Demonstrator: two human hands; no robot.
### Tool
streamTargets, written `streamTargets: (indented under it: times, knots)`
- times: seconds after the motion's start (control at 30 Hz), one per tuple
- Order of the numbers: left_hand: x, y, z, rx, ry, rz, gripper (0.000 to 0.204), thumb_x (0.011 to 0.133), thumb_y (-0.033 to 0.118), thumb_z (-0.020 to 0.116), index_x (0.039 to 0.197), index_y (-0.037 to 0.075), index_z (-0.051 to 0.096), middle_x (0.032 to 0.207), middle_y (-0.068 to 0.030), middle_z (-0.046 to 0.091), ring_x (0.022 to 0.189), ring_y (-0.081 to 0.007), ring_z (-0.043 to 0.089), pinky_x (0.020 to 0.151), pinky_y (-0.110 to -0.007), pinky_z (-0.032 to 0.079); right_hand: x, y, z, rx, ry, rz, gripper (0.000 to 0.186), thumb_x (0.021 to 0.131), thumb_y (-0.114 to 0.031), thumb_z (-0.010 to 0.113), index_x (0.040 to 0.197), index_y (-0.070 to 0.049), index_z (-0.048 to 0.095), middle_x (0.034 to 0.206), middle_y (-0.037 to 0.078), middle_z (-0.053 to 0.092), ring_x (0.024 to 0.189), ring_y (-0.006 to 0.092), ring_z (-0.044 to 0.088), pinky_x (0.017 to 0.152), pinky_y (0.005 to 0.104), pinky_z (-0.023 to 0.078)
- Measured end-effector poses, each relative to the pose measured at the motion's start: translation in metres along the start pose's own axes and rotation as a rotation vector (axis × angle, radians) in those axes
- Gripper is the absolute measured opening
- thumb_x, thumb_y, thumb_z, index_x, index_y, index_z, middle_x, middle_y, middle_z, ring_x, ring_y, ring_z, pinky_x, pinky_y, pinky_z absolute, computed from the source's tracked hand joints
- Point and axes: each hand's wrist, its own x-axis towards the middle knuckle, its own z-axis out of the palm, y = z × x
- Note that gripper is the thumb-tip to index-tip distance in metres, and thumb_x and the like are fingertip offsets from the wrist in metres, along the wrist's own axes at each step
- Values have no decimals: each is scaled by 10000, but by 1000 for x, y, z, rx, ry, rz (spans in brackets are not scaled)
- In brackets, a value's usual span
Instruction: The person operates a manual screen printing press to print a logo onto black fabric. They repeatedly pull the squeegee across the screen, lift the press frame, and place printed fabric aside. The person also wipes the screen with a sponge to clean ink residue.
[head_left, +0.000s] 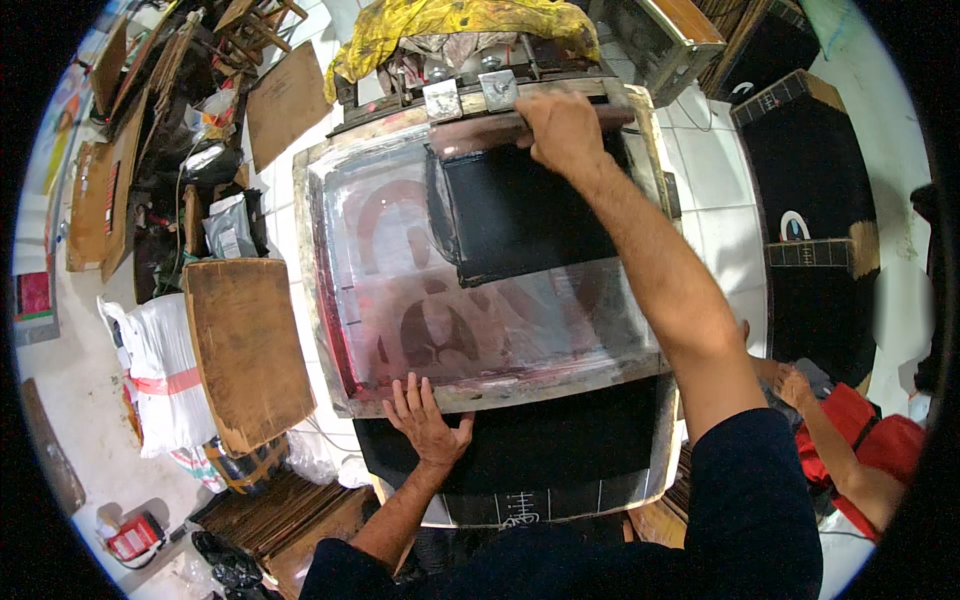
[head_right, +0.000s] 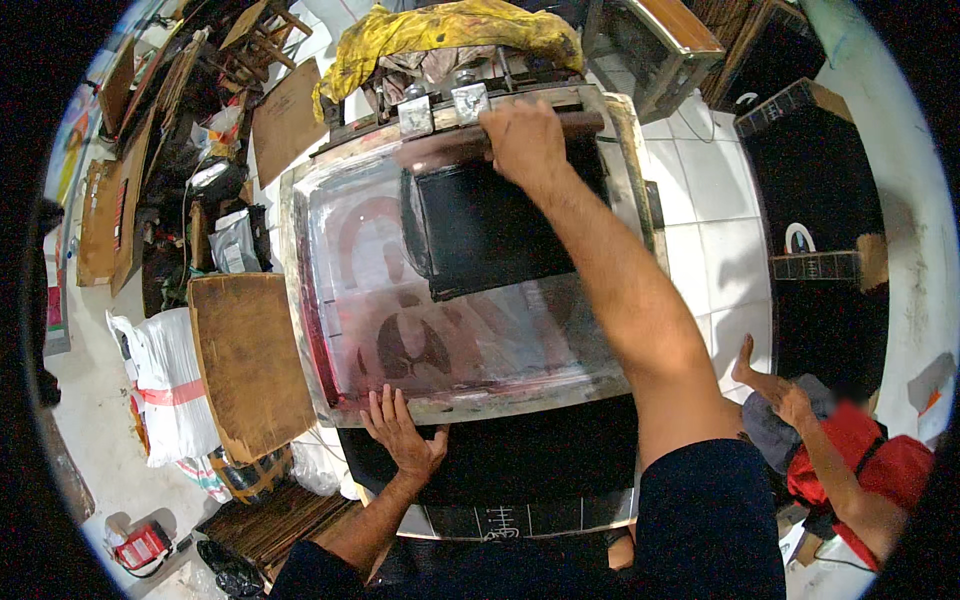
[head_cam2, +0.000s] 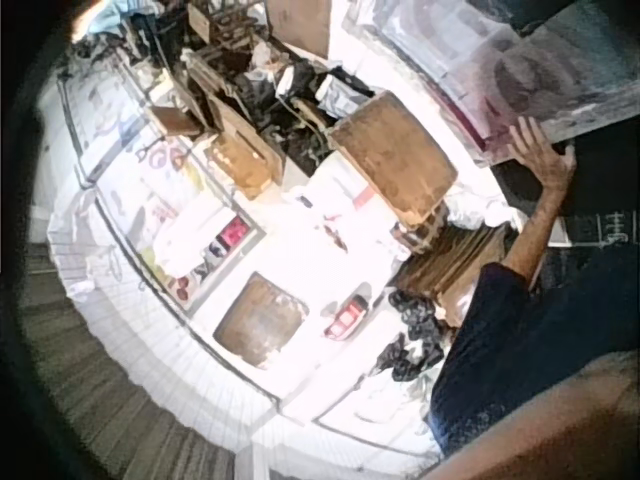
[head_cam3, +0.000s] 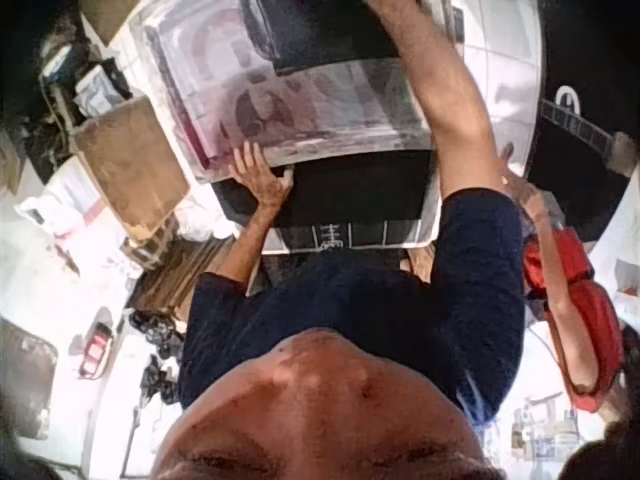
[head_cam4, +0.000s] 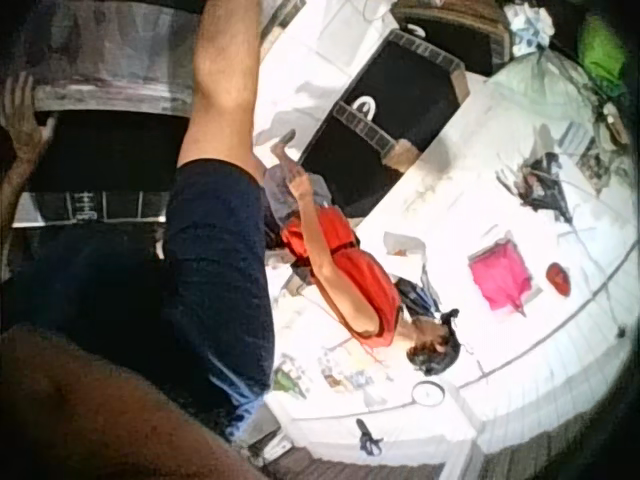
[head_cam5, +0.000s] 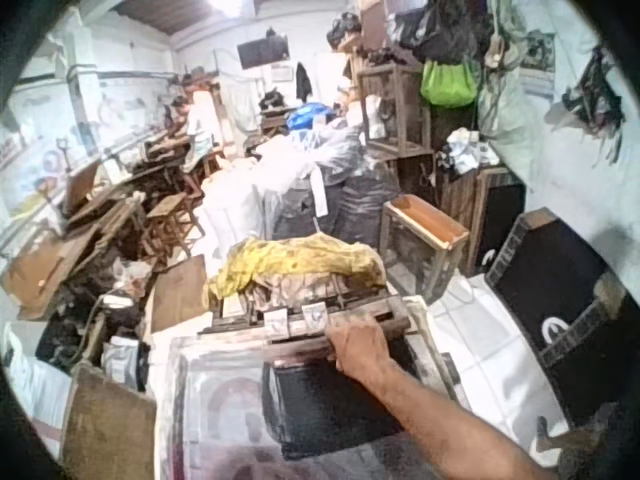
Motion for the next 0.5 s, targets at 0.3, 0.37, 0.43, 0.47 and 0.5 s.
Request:
streamTargets:
  times: [0.3, 0.37, 0.43, 0.47, 0.5]
  knots:
    - [0, 0, -3, -51, -14, -4, 980, 752, 436, 830, 1511, -8, 397, 1597, -212, 363, 1524, -438, 238, 1217, -671, 92, -118, -49, -40, 47, -68, 6, 388, 655, -107, 845, 991, -136, 655, 923, 38, 663, 932, 263, 646, 814, 434, 456]
    - [0, -1, -2, -47, -18, -10, 987, 745, 438, 831, 1512, -6, 397, 1596, -210, 361, 1526, -435, 237, 1219, -671, 90, -92, -34, -32, 92, -43, -31, 366, 674, -130, 847, 987, -140, 656, 916, 42, 672, 932, 271, 651, 798, 444, 447]
    - [0, -1, -1, -46, -20, -12, 993, 736, 440, 833, 1512, -3, 398, 1595, -209, 361, 1527, -431, 237, 1219, -670, 90, -57, -23, -20, 113, 19, -53, 353, 689, -147, 847, 985, -140, 656, 921, 46, 678, 935, 276, 653, 797, 450, 445]
    - [0, -1, 0, -43, -28, -17, 1000, 730, 443, 835, 1513, 1, 398, 1590, -206, 369, 1525, -429, 248, 1219, -668, 95, -37, -19, -12, 60, 59, -30, 362, 697, -166, 849, 1006, -144, 664, 939, 46, 687, 956, 279, 658, 815, 457, 450]
    - [0, -1, 1, -36, -19, -21, 997, 729, 440, 833, 1512, 0, 399, 1589, -206, 372, 1523, -430, 252, 1219, -666, 96, -20, -14, -5, 25, 98, -11, 371, 705, -184, 852, 1027, -148, 672, 957, 46, 695, 977, 281, 662, 833, 465, 454]
